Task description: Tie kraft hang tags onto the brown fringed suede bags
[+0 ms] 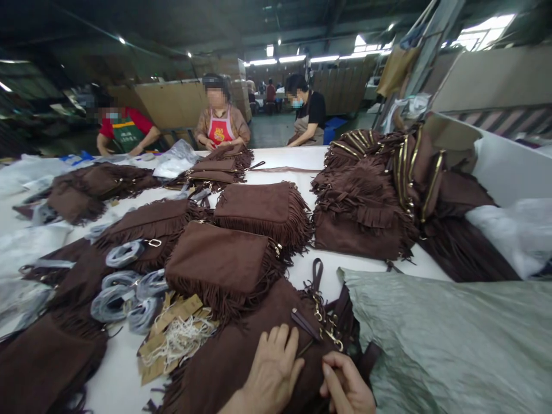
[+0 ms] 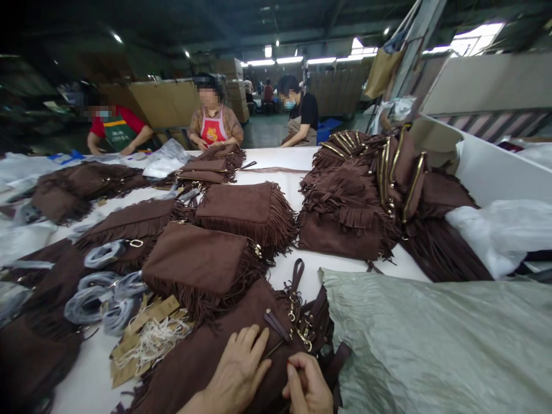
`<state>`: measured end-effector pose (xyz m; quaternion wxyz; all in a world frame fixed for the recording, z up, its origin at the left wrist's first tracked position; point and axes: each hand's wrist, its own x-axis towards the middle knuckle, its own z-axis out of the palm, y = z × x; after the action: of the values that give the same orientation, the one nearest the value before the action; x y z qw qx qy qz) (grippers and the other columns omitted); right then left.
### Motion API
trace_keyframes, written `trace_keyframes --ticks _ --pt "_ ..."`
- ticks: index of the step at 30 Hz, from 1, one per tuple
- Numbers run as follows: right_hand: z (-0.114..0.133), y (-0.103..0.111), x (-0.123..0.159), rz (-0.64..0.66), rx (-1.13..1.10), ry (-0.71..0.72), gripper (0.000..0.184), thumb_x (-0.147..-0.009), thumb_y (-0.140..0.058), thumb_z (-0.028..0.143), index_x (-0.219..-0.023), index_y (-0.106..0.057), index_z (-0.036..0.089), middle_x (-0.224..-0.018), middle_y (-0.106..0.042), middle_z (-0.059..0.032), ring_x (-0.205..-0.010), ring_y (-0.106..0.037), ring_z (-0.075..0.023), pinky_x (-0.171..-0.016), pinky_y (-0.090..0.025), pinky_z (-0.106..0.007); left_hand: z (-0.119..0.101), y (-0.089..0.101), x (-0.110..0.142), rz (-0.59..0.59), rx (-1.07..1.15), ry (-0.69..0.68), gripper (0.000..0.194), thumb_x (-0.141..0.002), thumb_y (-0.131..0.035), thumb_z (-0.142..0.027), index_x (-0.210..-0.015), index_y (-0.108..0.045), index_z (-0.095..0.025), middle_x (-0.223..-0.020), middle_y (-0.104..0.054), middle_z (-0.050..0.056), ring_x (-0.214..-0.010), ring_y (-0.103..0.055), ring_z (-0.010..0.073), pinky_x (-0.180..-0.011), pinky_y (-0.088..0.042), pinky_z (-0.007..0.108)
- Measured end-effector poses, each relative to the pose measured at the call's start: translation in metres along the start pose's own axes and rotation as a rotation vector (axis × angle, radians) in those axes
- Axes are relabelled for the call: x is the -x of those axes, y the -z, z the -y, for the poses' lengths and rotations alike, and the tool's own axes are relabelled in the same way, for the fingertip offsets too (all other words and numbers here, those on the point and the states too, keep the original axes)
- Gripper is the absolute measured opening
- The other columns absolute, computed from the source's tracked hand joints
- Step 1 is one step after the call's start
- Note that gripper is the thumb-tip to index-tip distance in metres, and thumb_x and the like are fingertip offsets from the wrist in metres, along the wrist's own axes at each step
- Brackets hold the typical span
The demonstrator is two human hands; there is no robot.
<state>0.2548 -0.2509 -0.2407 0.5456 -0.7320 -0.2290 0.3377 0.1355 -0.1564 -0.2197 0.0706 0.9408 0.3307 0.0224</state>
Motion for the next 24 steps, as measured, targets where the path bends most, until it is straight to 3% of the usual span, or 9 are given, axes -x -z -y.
trace_keyframes --ticks 4,7,12,15,18,24 --pt "0.001 0.024 -0.008 -0.022 0.140 0.108 0.027 -0.076 -0.048 0.045 -0.082 -0.057 0.020 -0.068 -0.062 -0.0021 -0.055 -0.059 -0.0141 -0.053 -0.049 -0.023 0.001 -0.008 -0.006 -0.058 -0.159 -0.062 0.037 -0.083 -0.042 -0.022 -0.118 -0.047 -0.010 -0.105 -0.056 0.016 -0.091 -0.054 0.0255 -0.073 -0.047 0.040" --pt "-0.010 0.050 -0.015 -0.067 0.315 0.217 0.024 -0.075 -0.049 0.041 -0.080 -0.058 0.020 -0.079 -0.064 -0.0064 -0.072 -0.061 -0.0184 -0.065 -0.051 -0.028 0.000 -0.010 -0.010 -0.056 -0.235 -0.146 0.033 -0.082 -0.038 -0.010 -0.111 -0.050 -0.004 -0.094 -0.057 0.017 -0.081 -0.055 0.0232 -0.066 -0.048 0.037" --pt "-0.034 0.082 -0.019 -0.195 0.436 0.156 0.027 -0.071 -0.046 0.043 -0.077 -0.059 0.020 -0.076 -0.067 -0.0067 -0.069 -0.063 -0.0204 -0.063 -0.052 -0.030 0.005 -0.003 -0.009 0.008 -0.207 -0.174 0.040 -0.067 -0.033 0.008 -0.098 -0.054 -0.007 -0.081 -0.057 0.009 -0.071 -0.056 0.0182 -0.062 -0.049 0.030" --pt "-0.035 0.084 -0.018 -0.200 0.433 0.123 0.027 -0.074 -0.044 0.042 -0.079 -0.059 0.020 -0.075 -0.067 -0.0055 -0.066 -0.063 -0.0190 -0.061 -0.052 -0.028 0.010 0.000 -0.002 -0.085 -0.172 -0.184 0.039 -0.069 -0.032 0.007 -0.099 -0.051 -0.010 -0.080 -0.057 0.007 -0.072 -0.056 0.0160 -0.064 -0.050 0.027" --pt "-0.029 0.077 -0.018 -0.196 0.455 0.219 0.025 -0.077 -0.042 0.038 -0.080 -0.059 0.020 -0.077 -0.067 -0.0056 -0.070 -0.063 -0.0185 -0.065 -0.051 -0.028 0.008 -0.003 0.007 -0.197 -0.183 -0.223 0.031 -0.077 -0.033 0.000 -0.100 -0.050 -0.010 -0.080 -0.056 0.007 -0.070 -0.056 0.0158 -0.063 -0.050 0.026" --pt "-0.023 0.064 -0.003 0.078 0.645 0.265 0.021 -0.081 -0.036 0.023 -0.080 -0.057 0.021 -0.077 -0.066 -0.0039 -0.072 -0.062 -0.0167 -0.065 -0.048 -0.027 -0.004 -0.006 0.013 -0.238 -0.234 -0.153 0.024 -0.084 -0.033 -0.012 -0.098 -0.052 -0.009 -0.082 -0.057 0.010 -0.072 -0.056 0.0186 -0.062 -0.050 0.031"
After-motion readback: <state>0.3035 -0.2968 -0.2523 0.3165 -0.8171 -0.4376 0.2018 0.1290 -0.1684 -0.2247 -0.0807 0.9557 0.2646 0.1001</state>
